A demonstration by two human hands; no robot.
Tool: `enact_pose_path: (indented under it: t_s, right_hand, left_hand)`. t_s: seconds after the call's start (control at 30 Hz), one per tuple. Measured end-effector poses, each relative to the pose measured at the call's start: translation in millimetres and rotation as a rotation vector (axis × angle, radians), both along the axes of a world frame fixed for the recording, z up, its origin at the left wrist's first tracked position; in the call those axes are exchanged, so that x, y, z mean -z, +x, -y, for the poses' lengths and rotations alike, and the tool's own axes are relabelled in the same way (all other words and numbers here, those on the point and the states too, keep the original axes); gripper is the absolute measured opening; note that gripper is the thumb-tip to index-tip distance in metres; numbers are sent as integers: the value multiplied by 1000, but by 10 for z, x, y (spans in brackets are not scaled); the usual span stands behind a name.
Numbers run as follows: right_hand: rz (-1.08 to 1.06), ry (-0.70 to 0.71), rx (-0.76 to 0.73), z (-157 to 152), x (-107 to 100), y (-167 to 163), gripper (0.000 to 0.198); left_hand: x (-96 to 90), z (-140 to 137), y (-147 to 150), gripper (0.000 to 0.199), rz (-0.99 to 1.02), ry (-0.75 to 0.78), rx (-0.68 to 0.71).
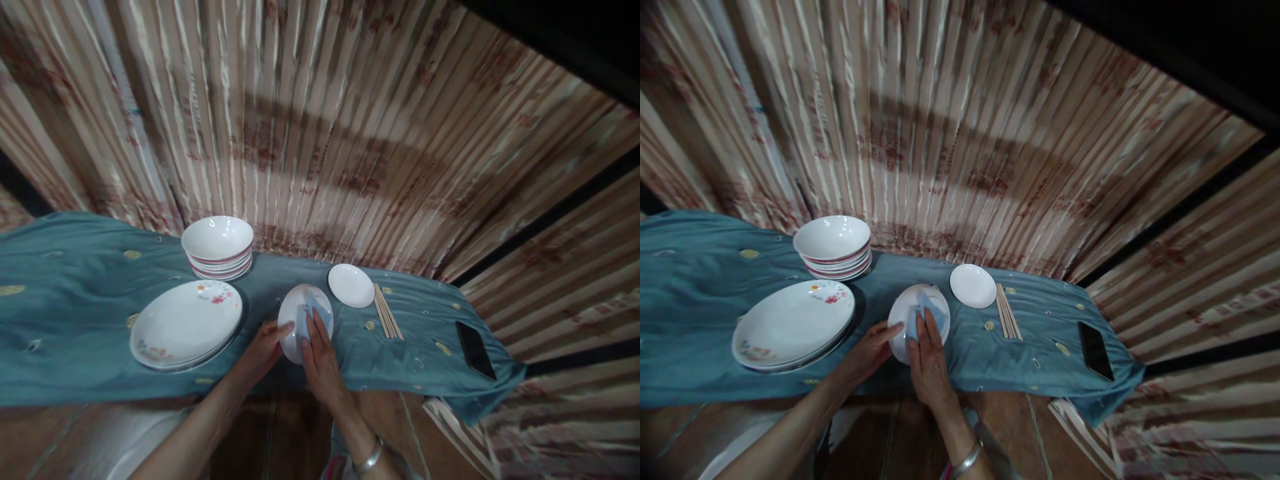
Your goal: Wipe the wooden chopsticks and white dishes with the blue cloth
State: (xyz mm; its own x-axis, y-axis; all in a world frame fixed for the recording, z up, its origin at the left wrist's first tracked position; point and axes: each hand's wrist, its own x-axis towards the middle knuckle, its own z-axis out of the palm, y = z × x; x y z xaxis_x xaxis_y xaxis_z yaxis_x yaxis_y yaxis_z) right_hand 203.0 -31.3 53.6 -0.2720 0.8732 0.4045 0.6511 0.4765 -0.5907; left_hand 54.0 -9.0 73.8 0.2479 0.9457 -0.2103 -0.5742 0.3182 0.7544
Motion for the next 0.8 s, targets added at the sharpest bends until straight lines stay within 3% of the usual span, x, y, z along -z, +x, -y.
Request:
enact_pose_path:
  t_s: [0.27, 0.53, 0.8]
  right_hand:
    - [133, 178, -95, 50, -256, -224, 46]
    - [170, 267, 54, -179, -457, -196, 36]
    - [-138, 165, 153, -467, -397, 38, 38]
  left_hand:
    - [54, 53, 10, 42, -114, 285, -63]
    - [-52, 113, 66, 37, -197, 307, 48]
    - [-28, 125, 114, 40, -136, 243, 138]
